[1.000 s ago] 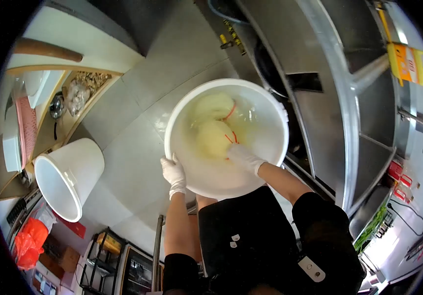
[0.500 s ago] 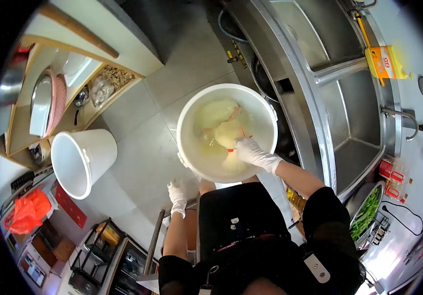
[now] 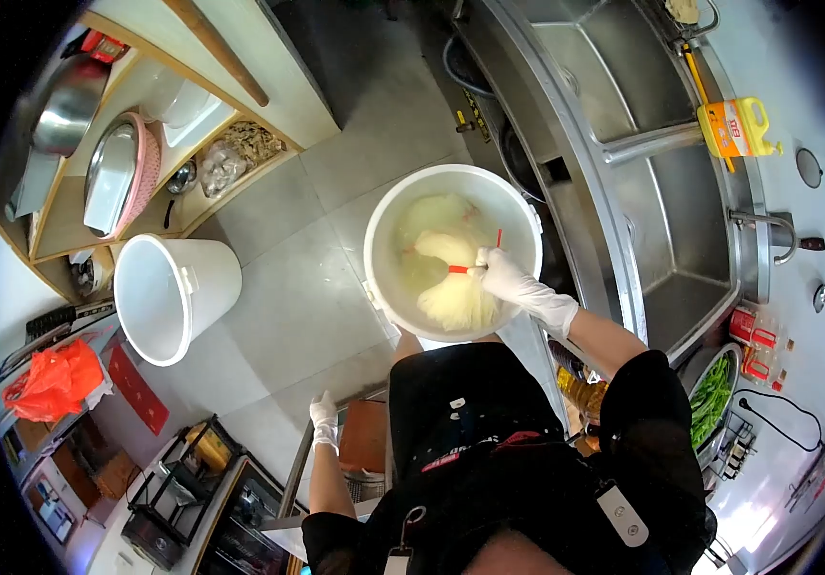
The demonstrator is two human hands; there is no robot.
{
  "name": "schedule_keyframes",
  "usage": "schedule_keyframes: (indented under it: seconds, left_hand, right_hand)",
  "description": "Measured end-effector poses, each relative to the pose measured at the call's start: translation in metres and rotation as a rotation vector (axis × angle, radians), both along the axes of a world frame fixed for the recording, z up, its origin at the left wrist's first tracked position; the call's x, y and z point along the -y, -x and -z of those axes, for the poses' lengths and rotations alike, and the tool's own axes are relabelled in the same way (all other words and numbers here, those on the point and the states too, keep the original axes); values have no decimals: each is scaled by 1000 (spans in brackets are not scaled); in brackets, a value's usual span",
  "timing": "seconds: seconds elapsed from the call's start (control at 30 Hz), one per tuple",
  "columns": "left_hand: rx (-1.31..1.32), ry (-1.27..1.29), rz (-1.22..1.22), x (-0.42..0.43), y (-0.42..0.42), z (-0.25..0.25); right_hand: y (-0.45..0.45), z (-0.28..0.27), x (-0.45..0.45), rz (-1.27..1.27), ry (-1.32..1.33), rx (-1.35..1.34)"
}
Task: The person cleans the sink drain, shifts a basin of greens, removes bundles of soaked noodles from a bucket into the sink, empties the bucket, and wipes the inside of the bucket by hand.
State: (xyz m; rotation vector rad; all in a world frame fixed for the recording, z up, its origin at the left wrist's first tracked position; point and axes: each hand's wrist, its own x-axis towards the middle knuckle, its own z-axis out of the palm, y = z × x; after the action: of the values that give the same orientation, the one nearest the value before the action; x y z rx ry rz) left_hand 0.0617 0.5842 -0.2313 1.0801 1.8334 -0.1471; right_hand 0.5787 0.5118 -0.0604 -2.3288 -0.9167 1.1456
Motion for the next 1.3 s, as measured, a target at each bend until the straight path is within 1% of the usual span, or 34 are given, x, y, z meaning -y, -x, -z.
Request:
schedule_keyframes:
  seconds: [0.1,0.2,0.23,0.27,0.33,0.37,0.43,0.47,0.57,0.67,0.7,0.73,0.77,0.8,0.83,0.87,0.9,0.93,0.97,1.07,1.1,1.13,1.17,1.2,1.23,1.27,1.3]
  left_hand:
    - [75,-30,-15,1,-10,13]
    - [158,-70,-36,2,-43,-5]
    - [169,-79,92,1,-45,-6]
    - [195,-78,86,0,-48,-7]
    - [249,-77,79,3,-43,11]
    - [242,-84,102,4,-38,18]
    - [226,-152,95,8,-30,29]
    - [219,-187,93,10,-26,33]
    - [244,-53,23,8,-25,10]
    - [213,36,-134,9,-12,12]
    - [173,78,-144,6,-20,-9]
    - [137,121,-142,3,-29,-26]
    - [182,94,-167,2,-33,-24]
    - [225,69,-192,3,-26,-18]
    - [225,96,-147,3,-22,-18]
    - [223,117,-107,-1,-23,-18]
    - [193,80,-87,-3,-35,-30]
    - [161,42,-72,-3,-41,-37]
    - [225,46,-76,-6,-36,-32]
    - [250,51,48,-20,-23,-5]
    - [207,-13,208,-27,-11,21]
    - [255,-107,300,-33,-4,45]
    - [305,-200,387,-37,-6,58]
    - [197,-216,532,-43,-11,51]
    - [65,-219,702,-49,-30,36]
    - [-49,-212,848,-51,-50,20]
    - [-117,-209,933,-54,-68,7]
  right_hand:
    - [1,-12,-3,18,-30,-19]
    - [1,-19,-7,50,3,-81]
    - [1,-20,-8,63,29,-109]
    - [1,-20,-8,73,43,-119]
    - [2,-28,-12,97,70,-138]
    - [2,-38,-15,149,128,-194]
    - [1,-36,-12,122,82,-137]
    - [1,-35,-10,110,59,-109]
    - [-2,-26,-4,86,19,-41]
    - [0,-27,-2,130,43,-51]
    - [-2,-14,0,161,77,-129]
    - [3,-8,1,164,14,-63]
    - [5,2,4,154,-10,4]
    - [7,1,3,159,7,7]
    - [9,-1,1,160,19,5]
    - [10,11,3,161,21,-19]
    - [11,31,8,148,-10,23]
    - [10,36,9,131,-39,62]
    - [5,39,12,161,-44,35]
    - [-10,7,22,257,-61,-99]
    - [-22,-15,28,298,-71,-167]
    - [-34,-43,36,338,-81,-233]
    - [-44,-82,48,275,-112,-94]
    - [-60,-127,61,333,-117,-237]
    - [-73,-164,79,312,-197,-200]
    - [-89,-190,99,312,-223,-155]
    - [-99,-230,116,458,-245,-195]
